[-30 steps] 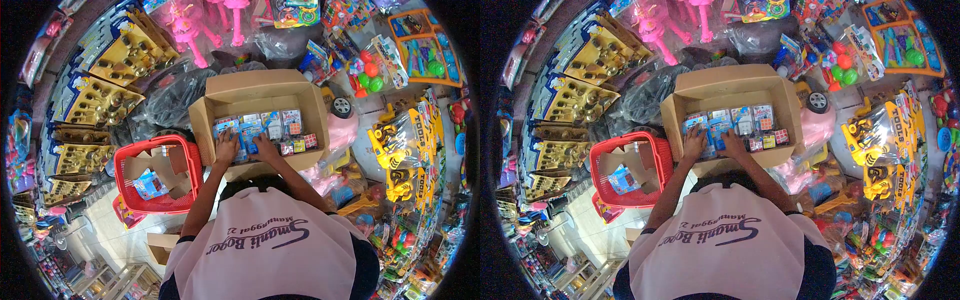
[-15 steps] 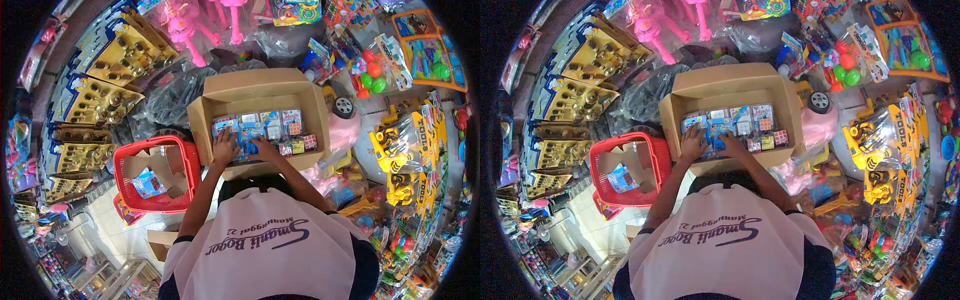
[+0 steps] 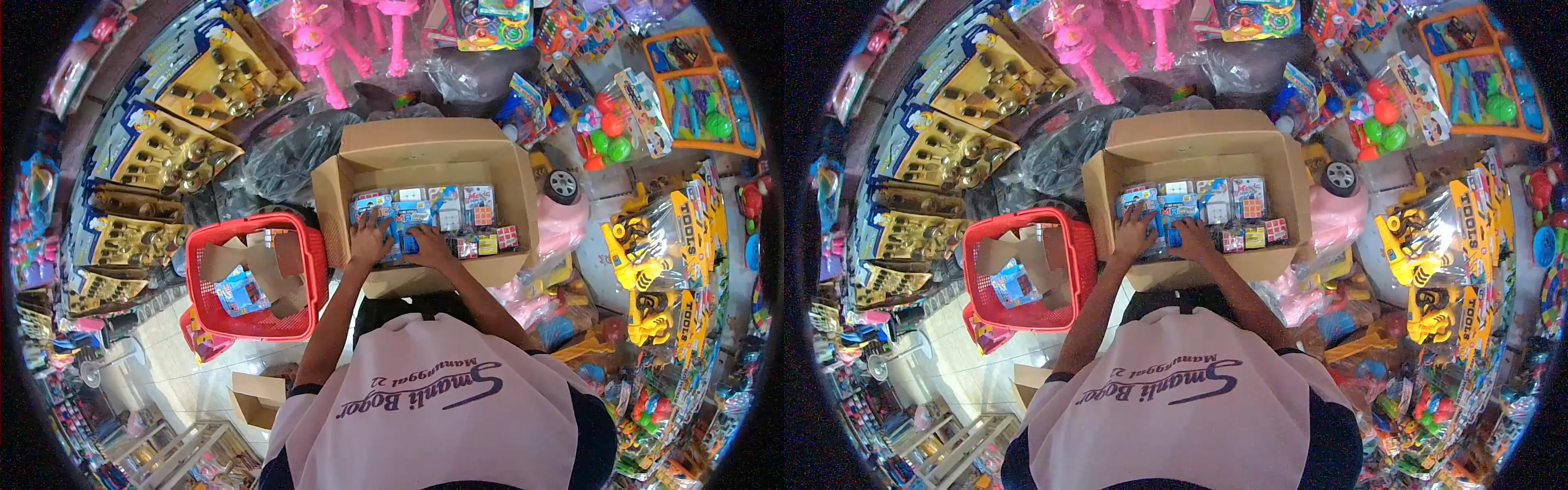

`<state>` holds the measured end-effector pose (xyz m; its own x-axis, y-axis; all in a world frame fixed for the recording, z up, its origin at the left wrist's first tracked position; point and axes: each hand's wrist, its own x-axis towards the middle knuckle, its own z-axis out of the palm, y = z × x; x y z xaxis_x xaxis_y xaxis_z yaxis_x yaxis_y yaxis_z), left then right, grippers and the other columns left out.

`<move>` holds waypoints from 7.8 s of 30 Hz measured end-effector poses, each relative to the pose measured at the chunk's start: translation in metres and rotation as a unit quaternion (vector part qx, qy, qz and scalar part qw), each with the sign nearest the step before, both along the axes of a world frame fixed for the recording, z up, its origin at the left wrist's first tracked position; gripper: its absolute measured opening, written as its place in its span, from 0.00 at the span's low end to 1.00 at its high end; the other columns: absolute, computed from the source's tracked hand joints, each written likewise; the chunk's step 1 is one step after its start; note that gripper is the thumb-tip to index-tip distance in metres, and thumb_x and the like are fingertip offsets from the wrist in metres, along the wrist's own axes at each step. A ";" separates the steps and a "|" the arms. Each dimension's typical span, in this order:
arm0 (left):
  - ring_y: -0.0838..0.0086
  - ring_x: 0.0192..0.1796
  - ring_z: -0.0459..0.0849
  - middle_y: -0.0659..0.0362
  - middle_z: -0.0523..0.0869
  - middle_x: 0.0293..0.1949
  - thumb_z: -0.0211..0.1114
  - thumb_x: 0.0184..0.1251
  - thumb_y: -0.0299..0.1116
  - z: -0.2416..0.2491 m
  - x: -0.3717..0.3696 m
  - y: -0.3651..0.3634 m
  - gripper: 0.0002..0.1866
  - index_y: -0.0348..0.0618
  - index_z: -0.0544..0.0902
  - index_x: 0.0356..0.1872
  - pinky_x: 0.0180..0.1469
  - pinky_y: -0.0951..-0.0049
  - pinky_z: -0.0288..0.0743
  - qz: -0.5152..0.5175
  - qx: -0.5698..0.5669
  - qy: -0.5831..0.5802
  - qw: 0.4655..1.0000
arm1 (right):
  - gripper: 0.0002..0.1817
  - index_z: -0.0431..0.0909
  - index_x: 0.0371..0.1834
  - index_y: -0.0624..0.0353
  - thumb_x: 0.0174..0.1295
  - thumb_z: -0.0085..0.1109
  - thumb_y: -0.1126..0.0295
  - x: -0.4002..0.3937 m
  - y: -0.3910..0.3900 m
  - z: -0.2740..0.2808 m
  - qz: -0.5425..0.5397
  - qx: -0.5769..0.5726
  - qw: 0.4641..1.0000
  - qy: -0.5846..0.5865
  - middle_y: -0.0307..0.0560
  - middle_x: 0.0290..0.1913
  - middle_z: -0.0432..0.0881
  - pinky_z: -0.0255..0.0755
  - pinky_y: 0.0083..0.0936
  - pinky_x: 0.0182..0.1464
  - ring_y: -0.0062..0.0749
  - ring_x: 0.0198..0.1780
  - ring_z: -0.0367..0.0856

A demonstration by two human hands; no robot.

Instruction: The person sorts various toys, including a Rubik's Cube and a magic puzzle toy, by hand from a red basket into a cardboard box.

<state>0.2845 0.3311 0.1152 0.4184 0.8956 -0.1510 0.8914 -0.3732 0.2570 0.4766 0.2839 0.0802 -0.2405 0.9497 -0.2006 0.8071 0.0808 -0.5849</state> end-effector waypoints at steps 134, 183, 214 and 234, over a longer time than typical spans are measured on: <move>0.76 0.48 0.82 0.58 0.84 0.47 0.57 0.71 0.38 0.137 -0.284 -0.035 0.14 0.39 0.78 0.49 0.53 0.71 0.75 0.112 -0.406 -0.741 0.524 | 0.27 0.61 0.67 0.55 0.70 0.45 0.53 -0.264 -0.119 0.174 -0.249 -0.074 0.711 0.653 0.46 0.58 0.72 0.70 0.39 0.58 0.35 0.60 0.71; 0.73 0.44 0.84 0.59 0.85 0.43 0.57 0.71 0.42 0.107 -0.105 0.029 0.16 0.40 0.79 0.46 0.48 0.70 0.78 0.318 -0.305 -0.765 0.469 | 0.18 0.72 0.49 0.59 0.58 0.65 0.67 0.052 0.089 0.004 -0.097 -0.131 0.927 0.339 0.40 0.42 0.78 0.71 0.23 0.48 0.26 0.45 0.76; 0.71 0.49 0.81 0.57 0.82 0.48 0.58 0.71 0.41 0.110 -0.054 0.017 0.17 0.39 0.76 0.51 0.54 0.67 0.74 0.339 -0.300 -0.774 0.442 | 0.28 0.70 0.43 0.66 0.56 0.63 0.49 0.019 0.028 0.011 -0.280 0.097 0.949 0.104 0.61 0.40 0.79 0.71 0.42 0.45 0.54 0.42 0.78; 0.68 0.56 0.78 0.56 0.77 0.55 0.53 0.72 0.28 0.081 0.108 0.062 0.18 0.41 0.67 0.61 0.57 0.66 0.75 0.226 -0.327 -0.776 0.489 | 0.23 0.66 0.62 0.61 0.66 0.54 0.65 0.083 0.044 0.141 -0.168 0.178 0.912 0.329 0.57 0.56 0.73 0.62 0.35 0.62 0.45 0.60 0.71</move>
